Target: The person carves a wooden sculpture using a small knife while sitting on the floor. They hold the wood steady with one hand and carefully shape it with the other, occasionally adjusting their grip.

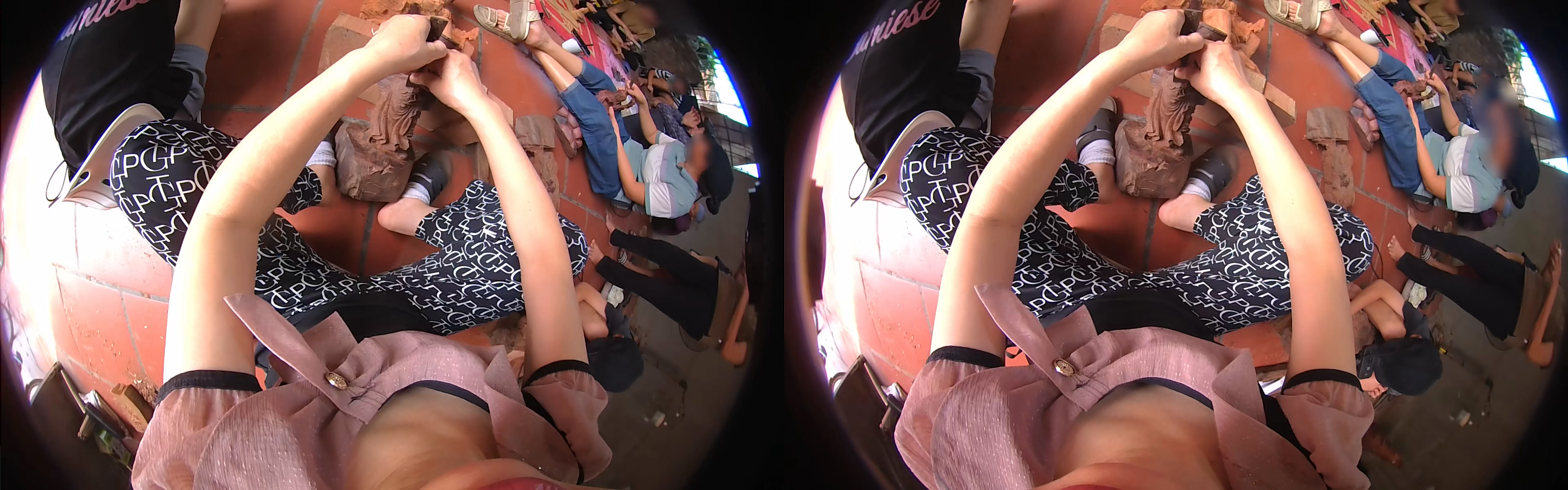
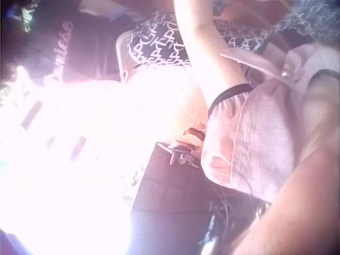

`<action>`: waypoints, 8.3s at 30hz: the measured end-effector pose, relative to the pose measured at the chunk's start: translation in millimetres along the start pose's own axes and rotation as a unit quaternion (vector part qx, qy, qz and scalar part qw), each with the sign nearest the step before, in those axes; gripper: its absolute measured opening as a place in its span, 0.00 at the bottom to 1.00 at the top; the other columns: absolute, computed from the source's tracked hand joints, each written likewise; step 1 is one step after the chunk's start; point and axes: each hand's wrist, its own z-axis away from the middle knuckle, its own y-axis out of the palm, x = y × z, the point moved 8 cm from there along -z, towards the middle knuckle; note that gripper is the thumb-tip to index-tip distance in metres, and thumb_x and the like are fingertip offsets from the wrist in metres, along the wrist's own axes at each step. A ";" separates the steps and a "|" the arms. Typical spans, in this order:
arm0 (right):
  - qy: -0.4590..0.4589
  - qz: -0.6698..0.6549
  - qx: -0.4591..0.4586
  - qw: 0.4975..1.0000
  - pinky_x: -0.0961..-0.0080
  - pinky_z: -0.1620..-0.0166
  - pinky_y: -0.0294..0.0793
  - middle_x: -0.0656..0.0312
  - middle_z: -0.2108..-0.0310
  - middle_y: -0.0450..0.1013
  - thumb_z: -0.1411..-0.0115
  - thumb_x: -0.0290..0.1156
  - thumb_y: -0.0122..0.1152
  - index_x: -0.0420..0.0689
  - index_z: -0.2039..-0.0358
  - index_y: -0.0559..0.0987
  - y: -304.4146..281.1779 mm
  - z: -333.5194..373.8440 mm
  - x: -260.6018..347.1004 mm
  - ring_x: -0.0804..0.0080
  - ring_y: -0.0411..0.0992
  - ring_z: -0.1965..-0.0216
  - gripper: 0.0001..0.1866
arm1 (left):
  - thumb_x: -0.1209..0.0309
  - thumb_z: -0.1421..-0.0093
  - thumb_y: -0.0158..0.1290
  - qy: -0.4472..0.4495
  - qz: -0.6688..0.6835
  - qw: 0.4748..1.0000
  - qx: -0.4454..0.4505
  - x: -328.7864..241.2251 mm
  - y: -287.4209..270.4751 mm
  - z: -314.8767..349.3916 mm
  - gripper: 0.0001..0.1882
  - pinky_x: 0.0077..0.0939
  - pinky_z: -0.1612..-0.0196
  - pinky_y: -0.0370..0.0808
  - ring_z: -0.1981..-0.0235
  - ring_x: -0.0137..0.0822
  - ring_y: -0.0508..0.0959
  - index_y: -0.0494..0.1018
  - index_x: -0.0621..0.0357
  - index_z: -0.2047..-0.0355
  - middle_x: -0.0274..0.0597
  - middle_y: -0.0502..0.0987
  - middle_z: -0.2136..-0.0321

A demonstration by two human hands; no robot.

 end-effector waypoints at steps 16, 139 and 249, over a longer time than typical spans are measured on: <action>-0.001 -0.078 0.024 0.997 0.75 0.61 0.73 0.56 0.71 0.78 0.52 0.30 0.66 0.43 0.67 0.81 2.5 3.0 -5.2 0.69 0.77 0.68 0.11 | 0.57 0.52 0.52 0.001 -0.066 0.997 0.033 -1.4 17.1 -7.6 0.20 0.40 0.59 0.74 0.67 0.51 0.78 0.77 0.66 0.72 0.57 0.77 0.74; 0.144 -0.424 -0.257 0.857 0.80 0.64 0.72 0.62 0.71 0.75 0.53 0.25 0.68 0.38 0.70 0.78 16.8 50.3 -65.7 0.77 0.73 0.70 0.09 | 0.71 0.55 0.56 -0.134 0.067 0.972 -0.183 11.4 80.2 146.4 0.42 0.49 0.40 0.54 0.38 0.59 0.48 0.52 0.52 0.39 0.60 0.46 0.39; 0.174 -0.306 -0.189 0.917 0.78 0.64 0.70 0.66 0.79 0.74 0.55 0.28 0.68 0.39 0.78 0.79 7.6 29.9 -39.9 0.78 0.70 0.73 0.07 | 0.60 0.50 0.56 -0.224 -0.075 0.967 -0.099 53.6 100.6 160.9 0.48 0.45 0.44 0.58 0.45 0.55 0.62 0.40 0.62 0.37 0.60 0.57 0.44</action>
